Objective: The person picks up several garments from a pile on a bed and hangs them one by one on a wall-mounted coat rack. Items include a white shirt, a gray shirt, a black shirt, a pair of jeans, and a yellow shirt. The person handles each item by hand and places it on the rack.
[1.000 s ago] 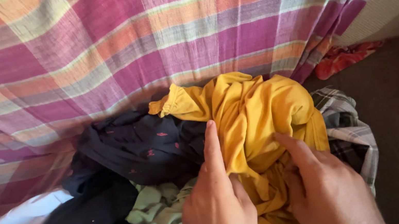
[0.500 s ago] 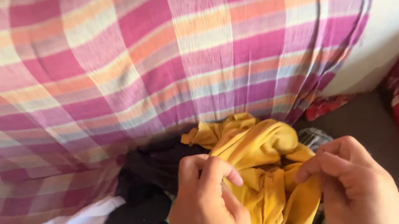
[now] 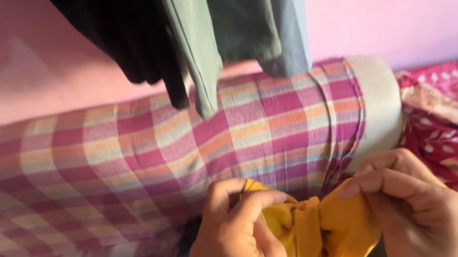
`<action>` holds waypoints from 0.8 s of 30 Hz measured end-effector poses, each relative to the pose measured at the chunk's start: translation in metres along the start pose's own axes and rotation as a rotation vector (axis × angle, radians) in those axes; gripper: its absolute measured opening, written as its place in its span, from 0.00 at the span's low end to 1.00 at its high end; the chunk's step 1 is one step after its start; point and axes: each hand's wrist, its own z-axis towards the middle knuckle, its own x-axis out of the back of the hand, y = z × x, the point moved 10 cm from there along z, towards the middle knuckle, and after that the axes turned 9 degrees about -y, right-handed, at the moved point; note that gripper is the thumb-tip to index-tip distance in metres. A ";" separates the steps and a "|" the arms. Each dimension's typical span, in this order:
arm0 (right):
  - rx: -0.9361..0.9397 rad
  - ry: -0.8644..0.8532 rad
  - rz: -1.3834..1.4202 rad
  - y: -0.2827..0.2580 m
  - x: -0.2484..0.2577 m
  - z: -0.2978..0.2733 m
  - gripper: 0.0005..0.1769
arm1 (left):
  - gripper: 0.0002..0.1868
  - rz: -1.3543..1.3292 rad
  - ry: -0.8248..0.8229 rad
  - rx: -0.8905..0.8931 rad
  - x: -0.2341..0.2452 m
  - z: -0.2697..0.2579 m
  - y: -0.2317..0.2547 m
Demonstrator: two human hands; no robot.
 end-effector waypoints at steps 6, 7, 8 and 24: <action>-0.068 -0.150 0.278 -0.026 -0.021 0.017 0.10 | 0.20 -0.142 -0.116 0.131 0.013 0.023 0.011; -0.123 -0.192 0.408 -0.027 -0.028 0.019 0.09 | 0.19 -0.178 -0.106 0.112 0.016 0.029 0.017; -0.054 -0.253 0.286 -0.043 -0.030 0.025 0.14 | 0.18 -0.214 -0.097 0.092 0.020 0.035 0.025; -0.030 -0.130 0.080 -0.220 -0.015 0.138 0.09 | 0.23 -0.363 -0.097 -0.165 0.106 0.123 0.154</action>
